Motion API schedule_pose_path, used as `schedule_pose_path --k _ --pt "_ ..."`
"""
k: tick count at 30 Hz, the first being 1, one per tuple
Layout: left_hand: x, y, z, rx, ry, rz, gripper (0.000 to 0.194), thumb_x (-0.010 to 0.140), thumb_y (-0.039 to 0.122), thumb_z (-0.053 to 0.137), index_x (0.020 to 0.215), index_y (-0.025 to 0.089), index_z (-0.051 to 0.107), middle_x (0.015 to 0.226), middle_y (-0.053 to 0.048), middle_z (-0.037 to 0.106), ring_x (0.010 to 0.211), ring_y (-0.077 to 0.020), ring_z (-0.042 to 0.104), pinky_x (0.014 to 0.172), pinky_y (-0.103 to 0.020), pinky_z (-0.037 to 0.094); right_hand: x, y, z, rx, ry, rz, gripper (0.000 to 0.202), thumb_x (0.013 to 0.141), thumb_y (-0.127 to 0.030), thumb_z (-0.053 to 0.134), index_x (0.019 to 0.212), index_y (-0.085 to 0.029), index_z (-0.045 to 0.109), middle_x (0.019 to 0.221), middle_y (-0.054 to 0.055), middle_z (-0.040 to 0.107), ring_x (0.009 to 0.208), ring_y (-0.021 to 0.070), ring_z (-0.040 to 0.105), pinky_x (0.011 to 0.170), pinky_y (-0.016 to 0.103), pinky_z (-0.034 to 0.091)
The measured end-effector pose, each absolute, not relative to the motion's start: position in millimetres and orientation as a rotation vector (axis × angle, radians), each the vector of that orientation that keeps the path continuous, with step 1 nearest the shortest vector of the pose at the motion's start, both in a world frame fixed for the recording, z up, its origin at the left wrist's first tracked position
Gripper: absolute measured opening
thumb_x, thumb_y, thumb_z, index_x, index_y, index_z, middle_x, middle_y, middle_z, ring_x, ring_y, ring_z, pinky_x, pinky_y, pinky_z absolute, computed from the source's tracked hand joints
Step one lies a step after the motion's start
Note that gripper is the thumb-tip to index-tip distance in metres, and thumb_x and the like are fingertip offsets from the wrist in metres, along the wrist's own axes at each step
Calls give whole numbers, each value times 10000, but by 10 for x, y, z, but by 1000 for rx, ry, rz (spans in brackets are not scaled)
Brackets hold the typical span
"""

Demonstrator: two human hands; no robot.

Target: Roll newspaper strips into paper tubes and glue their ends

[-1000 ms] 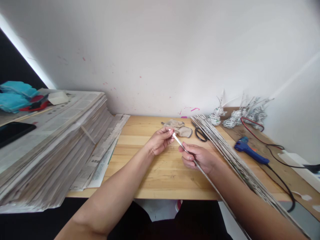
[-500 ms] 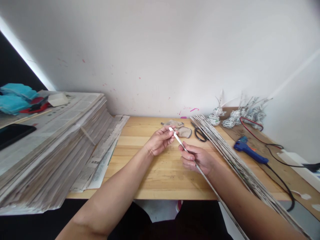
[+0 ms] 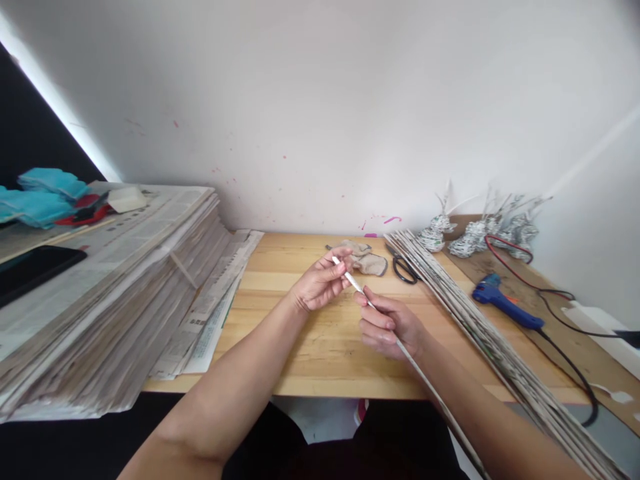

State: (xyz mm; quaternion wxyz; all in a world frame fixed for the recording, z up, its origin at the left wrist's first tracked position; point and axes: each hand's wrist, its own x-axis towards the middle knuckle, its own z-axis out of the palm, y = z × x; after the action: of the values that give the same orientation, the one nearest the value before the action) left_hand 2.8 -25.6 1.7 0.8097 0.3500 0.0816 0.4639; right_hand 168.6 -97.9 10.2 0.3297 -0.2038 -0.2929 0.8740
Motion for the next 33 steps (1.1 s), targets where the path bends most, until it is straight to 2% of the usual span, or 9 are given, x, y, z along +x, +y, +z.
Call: schedule_pose_path --k 3,7,11,14,17,20,23,27,33 --pt "13 -242 38 715 162 1020 330 679 162 790 982 214 669 729 30 514 670 -80 544 603 -186 465 1654 -996 113 -601 -815 2251 284 994 -395 336 824 -217 477 390 -105 210 319 88 167 394 225 219" --pt "-17 -156 49 625 261 1142 358 764 402 725 1063 214 666 849 -5 603 693 -91 566 583 -199 467 1657 -992 118 -802 -987 2052 269 939 -458 438 850 -213 503 392 -108 273 318 84 295 389 220 233" --pt "0 -85 21 618 518 1139 496 784 603 610 970 150 689 740 -14 590 558 -64 512 464 -171 381 1695 -981 140 -1189 -1330 1615 362 920 -543 425 879 -203 542 444 -83 412 368 117 466 406 235 310" --pt "47 -86 -15 706 645 1041 612 737 706 569 868 121 694 609 9 514 463 -55 438 402 -170 289 1724 -994 176 -1442 -1643 1110 328 929 -502 429 862 -207 557 499 -60 487 432 127 515 492 263 378" --pt "84 -119 -38 805 719 999 607 698 703 613 850 121 697 584 17 496 448 -51 415 404 -175 260 1734 -1021 193 -1541 -1892 636 291 939 -438 439 787 -210 537 549 -40 517 504 127 511 550 272 349" --pt "92 -158 -48 920 734 1005 467 635 552 768 830 135 687 577 33 488 467 -45 413 433 -175 267 1725 -1040 173 -1548 -2010 440 291 957 -398 409 749 -210 488 573 -35 508 534 129 483 550 276 299" --pt "88 -183 -53 1003 725 999 395 555 410 857 766 138 662 576 46 491 470 -36 398 450 -182 271 1719 -1039 139 -1549 -2054 391 292 965 -378 393 731 -210 442 562 -39 484 525 127 465 544 277 278" --pt "81 -189 -39 1045 718 963 389 535 386 866 747 131 662 589 42 521 477 -36 410 467 -195 289 1745 -1030 120 -1535 -2021 459 290 960 -380 396 746 -208 489 569 -30 509 540 134 500 559 272 319" --pt "54 -211 1 1004 614 874 363 574 312 859 839 124 698 631 22 563 531 -44 480 540 -193 379 1804 -1056 165 -1428 -1598 1260 352 941 -492 383 869 -193 555 479 -62 477 391 116 480 437 238 374"
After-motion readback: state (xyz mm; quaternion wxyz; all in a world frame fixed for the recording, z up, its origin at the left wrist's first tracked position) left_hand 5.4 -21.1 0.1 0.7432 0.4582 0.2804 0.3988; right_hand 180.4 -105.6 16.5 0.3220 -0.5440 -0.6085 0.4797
